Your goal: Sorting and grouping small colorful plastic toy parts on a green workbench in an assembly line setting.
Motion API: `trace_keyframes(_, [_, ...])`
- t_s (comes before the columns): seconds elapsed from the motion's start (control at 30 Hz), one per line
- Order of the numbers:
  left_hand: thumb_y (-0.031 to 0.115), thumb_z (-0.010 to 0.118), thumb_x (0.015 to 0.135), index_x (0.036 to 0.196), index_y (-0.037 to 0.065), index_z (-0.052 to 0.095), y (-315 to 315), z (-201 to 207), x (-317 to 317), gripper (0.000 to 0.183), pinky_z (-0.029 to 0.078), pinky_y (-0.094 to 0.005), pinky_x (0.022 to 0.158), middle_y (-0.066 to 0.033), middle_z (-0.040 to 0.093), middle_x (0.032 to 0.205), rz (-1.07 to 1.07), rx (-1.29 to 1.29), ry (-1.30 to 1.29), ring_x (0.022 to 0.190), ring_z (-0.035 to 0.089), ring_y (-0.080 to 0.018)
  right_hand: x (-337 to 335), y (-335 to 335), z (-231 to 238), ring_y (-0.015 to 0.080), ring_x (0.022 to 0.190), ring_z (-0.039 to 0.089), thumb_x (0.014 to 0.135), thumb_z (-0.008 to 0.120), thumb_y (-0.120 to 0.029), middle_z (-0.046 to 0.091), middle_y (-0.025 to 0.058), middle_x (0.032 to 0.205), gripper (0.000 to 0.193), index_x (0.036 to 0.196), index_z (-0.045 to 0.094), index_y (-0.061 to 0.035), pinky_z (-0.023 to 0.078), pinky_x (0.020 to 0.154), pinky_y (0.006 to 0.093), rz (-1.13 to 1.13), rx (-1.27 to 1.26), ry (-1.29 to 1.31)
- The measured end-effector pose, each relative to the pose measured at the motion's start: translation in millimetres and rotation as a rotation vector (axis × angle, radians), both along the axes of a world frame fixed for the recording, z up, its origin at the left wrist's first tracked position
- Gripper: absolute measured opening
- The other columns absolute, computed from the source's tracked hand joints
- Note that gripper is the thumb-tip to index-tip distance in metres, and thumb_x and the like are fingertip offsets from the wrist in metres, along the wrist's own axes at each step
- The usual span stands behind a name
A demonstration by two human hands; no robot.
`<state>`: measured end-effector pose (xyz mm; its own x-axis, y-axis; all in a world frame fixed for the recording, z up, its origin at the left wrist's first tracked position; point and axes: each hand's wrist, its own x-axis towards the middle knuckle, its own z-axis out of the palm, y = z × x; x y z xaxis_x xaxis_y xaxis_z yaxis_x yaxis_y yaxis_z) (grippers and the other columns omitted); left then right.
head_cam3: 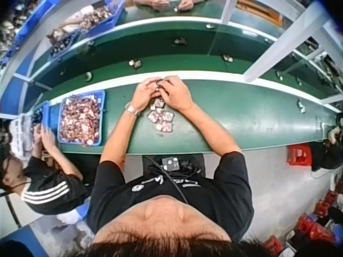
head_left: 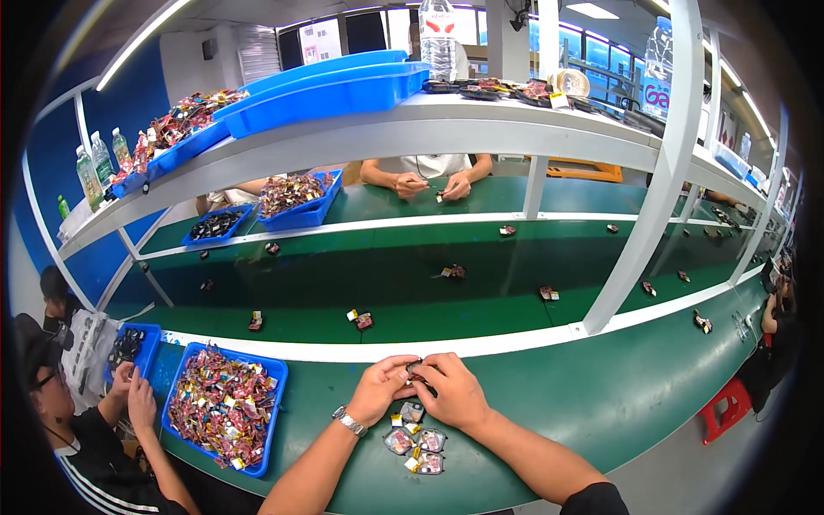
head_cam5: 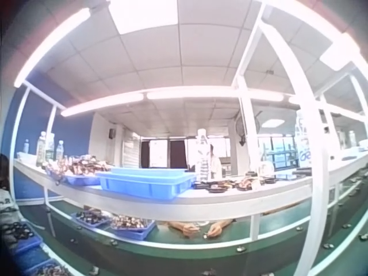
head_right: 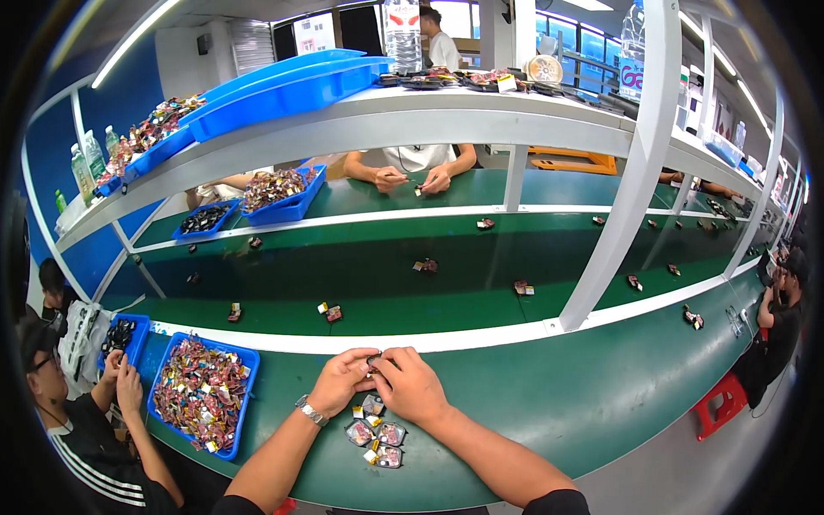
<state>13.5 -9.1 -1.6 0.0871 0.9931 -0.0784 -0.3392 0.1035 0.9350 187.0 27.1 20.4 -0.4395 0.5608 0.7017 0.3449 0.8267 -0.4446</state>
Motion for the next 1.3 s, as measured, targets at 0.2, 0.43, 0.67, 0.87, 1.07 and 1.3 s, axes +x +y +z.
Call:
trace_keyframes(0.2, [0.003,0.047,0.099,0.129,-0.001,0.05,2,-3,0,0.03,0.054,-0.0356,0.095,-0.0129,0.061,0.123,-0.033,0.008,0.004,0.111,0.062,-0.0205,1,2,-6,0.0246,0.086,0.061,0.07,0.073,-0.003,0.062,0.0052,0.093,0.023,0.092,0.067,-0.0074,0.053,0.072,0.0339,-0.039,0.083,-0.053])
trace_keyframes(0.43, [0.005,0.048,0.099,0.129,-0.002,0.049,0,0,0,0.031,0.055,-0.0362,0.095,-0.0129,0.06,0.123,-0.042,0.006,0.008,0.111,0.062,-0.0213,8,14,-3,0.0239,0.086,0.06,0.068,0.075,-0.003,0.062,0.0041,0.092,0.024,0.09,0.068,-0.0081,0.052,0.073,0.0337,0.086,0.148,-0.032])
trace_keyframes(0.67, [0.008,0.05,0.099,0.129,-0.002,0.05,0,-2,-1,0.031,0.056,-0.0361,0.094,-0.0127,0.06,0.123,-0.058,0.008,-0.001,0.11,0.062,-0.0209,12,14,4,0.0226,0.088,0.059,0.07,0.071,-0.002,0.06,0.0044,0.09,0.017,0.086,0.068,-0.0056,0.051,0.074,0.0329,0.127,0.169,-0.05])
trace_keyframes(0.87, [0.007,0.049,0.099,0.129,-0.002,0.05,0,0,-1,0.031,0.056,-0.0365,0.094,-0.0128,0.059,0.124,-0.064,-0.014,0.022,0.11,0.062,-0.0207,15,15,6,0.0225,0.088,0.058,0.073,0.067,-0.001,0.06,0.0046,0.09,0.014,0.086,0.068,-0.0046,0.051,0.074,0.0329,0.138,0.165,-0.112])
trace_keyframes(1.07, [0.007,0.049,0.099,0.13,-0.001,0.05,0,-2,-2,0.032,0.056,-0.0356,0.093,-0.0126,0.059,0.125,-0.058,-0.01,0.022,0.111,0.061,-0.0203,10,12,1,0.0224,0.089,0.058,0.071,0.066,-0.001,0.06,0.0049,0.09,0.015,0.086,0.068,-0.0043,0.052,0.076,0.0333,0.106,0.176,-0.107])
trace_keyframes(1.3, [0.008,0.049,0.1,0.13,0.0,0.05,0,-2,-2,0.032,0.056,-0.0354,0.093,-0.0125,0.059,0.126,-0.069,-0.016,0.03,0.111,0.061,-0.0201,4,8,-1,0.0233,0.089,0.058,0.07,0.069,-0.001,0.059,0.0059,0.09,0.015,0.084,0.069,-0.0042,0.052,0.077,0.0334,0.041,0.162,-0.022])
